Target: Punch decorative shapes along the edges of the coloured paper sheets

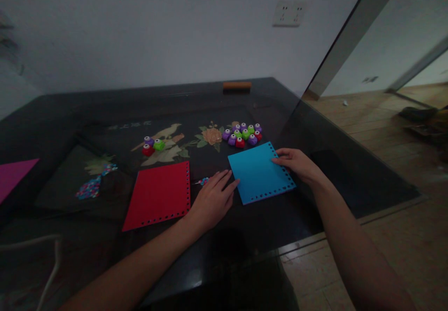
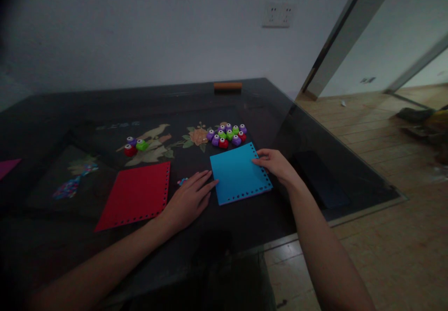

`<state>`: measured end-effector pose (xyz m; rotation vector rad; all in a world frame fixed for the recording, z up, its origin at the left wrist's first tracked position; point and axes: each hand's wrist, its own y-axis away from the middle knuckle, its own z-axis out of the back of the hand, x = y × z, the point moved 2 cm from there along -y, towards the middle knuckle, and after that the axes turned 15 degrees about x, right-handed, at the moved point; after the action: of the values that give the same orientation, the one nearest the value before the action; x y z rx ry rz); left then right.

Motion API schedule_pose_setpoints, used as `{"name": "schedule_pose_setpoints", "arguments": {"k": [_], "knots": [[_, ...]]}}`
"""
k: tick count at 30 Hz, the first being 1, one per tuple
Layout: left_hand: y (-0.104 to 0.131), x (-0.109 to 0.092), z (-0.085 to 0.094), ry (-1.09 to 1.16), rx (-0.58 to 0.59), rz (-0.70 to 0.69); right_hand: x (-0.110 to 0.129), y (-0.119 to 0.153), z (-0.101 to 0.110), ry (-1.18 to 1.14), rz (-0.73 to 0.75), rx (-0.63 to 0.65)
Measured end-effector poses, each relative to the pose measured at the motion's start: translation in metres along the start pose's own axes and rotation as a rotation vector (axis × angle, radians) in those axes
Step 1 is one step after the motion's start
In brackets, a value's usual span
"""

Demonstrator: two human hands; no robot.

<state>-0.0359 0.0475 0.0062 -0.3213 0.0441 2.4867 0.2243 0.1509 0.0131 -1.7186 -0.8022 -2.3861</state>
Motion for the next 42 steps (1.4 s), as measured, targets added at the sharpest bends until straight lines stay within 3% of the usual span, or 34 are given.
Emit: {"name": "schedule_pose_setpoints", "arguments": {"k": [6, 15, 32, 42], "knots": [[0.0, 0.001, 0.0, -0.008, 0.037, -0.001, 0.001, 0.001, 0.0, -0.002, -0.009, -0.04], [0.0, 0.001, -0.001, 0.006, 0.026, 0.001, 0.005, 0.004, 0.01, 0.205, 0.039, -0.19], [0.0, 0.0, 0.001, 0.008, 0.007, -0.016, -0.003, -0.004, 0.01, 0.527, 0.023, -0.216], [0.0, 0.0, 0.0, 0.009, -0.005, -0.015, -0.001, -0.003, 0.008, 0.548, 0.026, -0.24]]}}
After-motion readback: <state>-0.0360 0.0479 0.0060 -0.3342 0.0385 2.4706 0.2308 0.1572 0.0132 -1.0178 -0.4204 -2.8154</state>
